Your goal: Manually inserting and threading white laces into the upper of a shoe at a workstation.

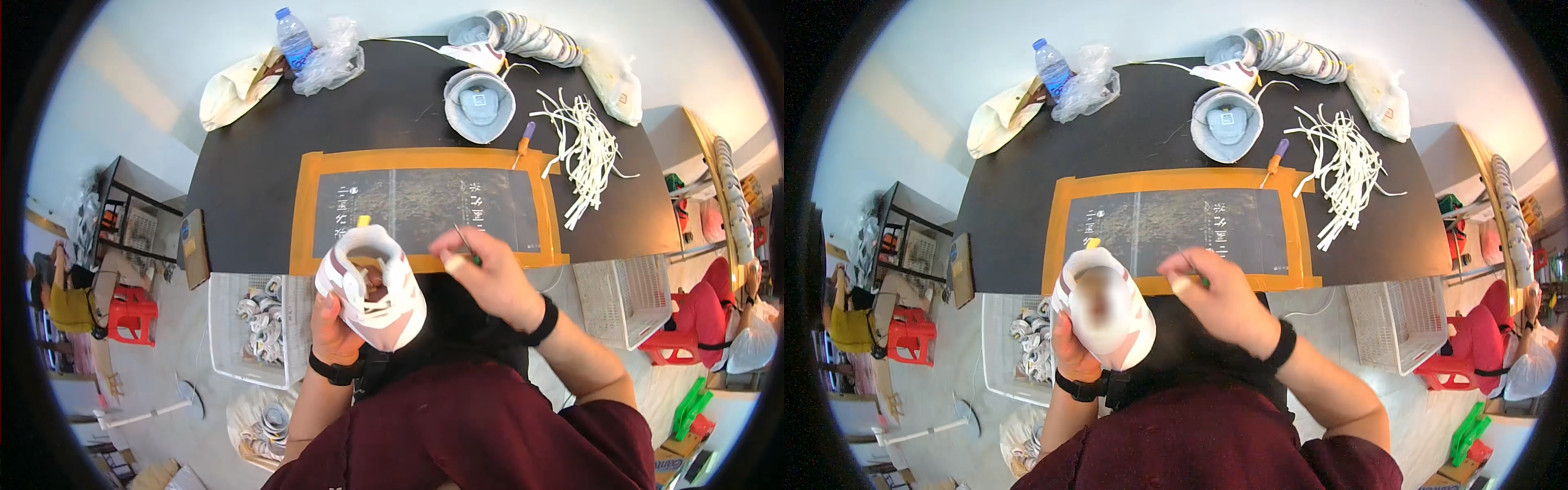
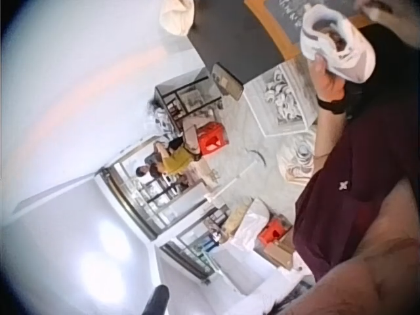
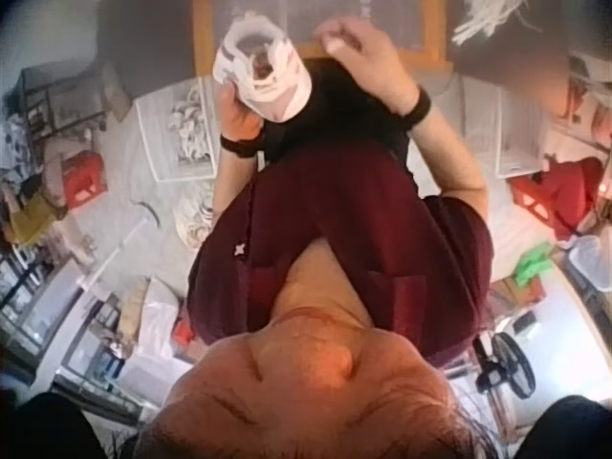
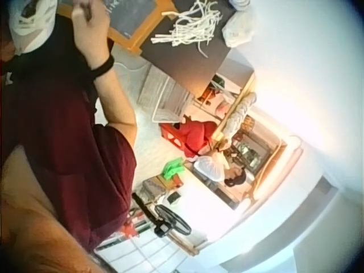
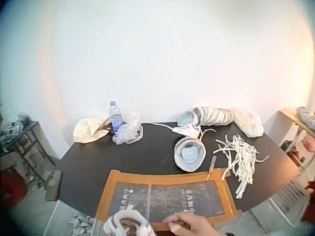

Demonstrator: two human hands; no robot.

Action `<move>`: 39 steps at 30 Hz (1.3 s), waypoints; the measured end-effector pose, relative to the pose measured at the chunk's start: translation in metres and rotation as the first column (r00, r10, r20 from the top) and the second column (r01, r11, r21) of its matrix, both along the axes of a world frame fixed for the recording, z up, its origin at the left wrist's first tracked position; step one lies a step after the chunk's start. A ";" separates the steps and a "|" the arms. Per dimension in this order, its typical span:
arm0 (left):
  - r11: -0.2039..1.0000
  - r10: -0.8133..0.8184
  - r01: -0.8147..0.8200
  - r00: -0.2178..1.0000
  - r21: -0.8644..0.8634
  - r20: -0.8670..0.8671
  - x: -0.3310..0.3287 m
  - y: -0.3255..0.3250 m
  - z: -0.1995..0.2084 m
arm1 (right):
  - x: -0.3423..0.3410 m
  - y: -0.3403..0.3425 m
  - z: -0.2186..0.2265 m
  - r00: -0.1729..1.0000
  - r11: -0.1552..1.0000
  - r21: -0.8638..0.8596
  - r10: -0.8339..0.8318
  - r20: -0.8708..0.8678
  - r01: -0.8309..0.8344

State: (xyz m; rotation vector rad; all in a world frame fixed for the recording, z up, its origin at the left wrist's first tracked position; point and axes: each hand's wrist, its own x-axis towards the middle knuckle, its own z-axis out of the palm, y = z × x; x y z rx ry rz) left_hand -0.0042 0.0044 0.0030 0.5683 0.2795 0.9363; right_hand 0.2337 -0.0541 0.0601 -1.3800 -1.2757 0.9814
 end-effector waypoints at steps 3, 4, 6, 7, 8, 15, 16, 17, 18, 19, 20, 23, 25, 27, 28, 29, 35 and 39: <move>0.996 -0.036 0.038 0.999 0.080 -0.024 0.003 -0.002 0.005 | -0.012 -0.030 -0.012 0.996 0.997 0.013 -0.081 0.032 0.081; 0.995 -0.062 0.059 0.997 0.082 0.034 0.007 -0.006 0.011 | -0.014 -0.035 -0.016 0.995 0.992 0.091 -0.094 0.026 0.091; 0.990 -0.112 0.098 0.983 0.102 0.143 0.010 -0.009 0.013 | -0.015 -0.038 -0.011 0.992 0.977 0.184 -0.119 0.034 0.111; 0.989 -0.117 0.102 0.983 0.104 0.139 0.009 -0.009 0.015 | -0.016 -0.041 -0.008 0.988 0.954 0.272 -0.146 0.045 0.129; 0.996 0.001 0.005 0.998 0.086 -0.069 0.008 -0.008 0.021 | -0.016 -0.043 -0.003 0.988 0.952 0.276 -0.151 0.041 0.134; 0.559 0.483 0.275 0.659 0.782 -0.577 0.037 0.023 0.078 | -0.003 -0.026 0.005 0.961 0.919 0.312 -0.270 0.051 0.242; 0.446 0.582 0.326 0.602 0.834 -0.547 0.044 0.029 0.078 | -0.001 -0.022 0.007 0.951 0.907 0.348 -0.290 0.108 0.237; 0.382 0.628 0.420 0.535 0.823 -0.565 0.050 0.034 0.082 | -0.001 -0.018 0.008 0.936 0.895 0.383 -0.311 0.165 0.230; 0.334 0.662 0.439 0.520 0.834 -0.539 0.056 0.038 0.077 | -0.002 -0.013 0.007 0.934 0.890 0.393 -0.315 0.166 0.230; 0.286 0.693 0.460 0.507 0.841 -0.512 0.063 0.041 0.070 | -0.003 -0.008 0.005 0.927 0.883 0.438 -0.293 0.234 0.168; 0.278 0.695 0.457 0.512 0.845 -0.505 0.068 0.040 0.066 | -0.005 -0.004 0.002 0.913 0.873 0.476 -0.273 0.303 0.103; 0.405 0.588 0.432 0.551 0.805 -0.592 0.079 0.038 0.062 | -0.005 0.002 -0.013 0.860 0.926 0.370 -0.253 0.443 0.081; 0.257 0.723 0.512 0.460 0.819 -0.515 0.075 0.038 0.059 | 0.000 0.003 -0.022 0.816 0.944 0.318 -0.248 0.522 0.084; 0.187 0.768 0.551 0.435 0.814 -0.471 0.071 0.035 0.062 | 0.003 0.001 -0.027 0.779 0.976 0.202 -0.193 0.597 0.087; 0.119 0.810 0.589 0.408 0.799 -0.422 0.069 0.032 0.064 | 0.004 0.002 -0.030 0.779 0.976 0.199 -0.193 0.597 0.090; 0.120 0.807 0.591 0.410 0.798 -0.425 0.069 0.029 0.065 | 0.006 0.002 -0.033 0.758 0.970 0.235 -0.197 0.622 0.059; -0.224 0.907 0.701 0.404 0.677 -0.118 0.054 0.014 0.069 | 0.021 0.011 -0.044 0.778 0.949 0.315 -0.183 0.601 -0.020; -0.231 0.877 0.733 0.441 0.640 -0.188 0.048 0.012 0.057 | 0.012 0.011 -0.029 0.904 0.943 0.287 -0.265 0.334 0.171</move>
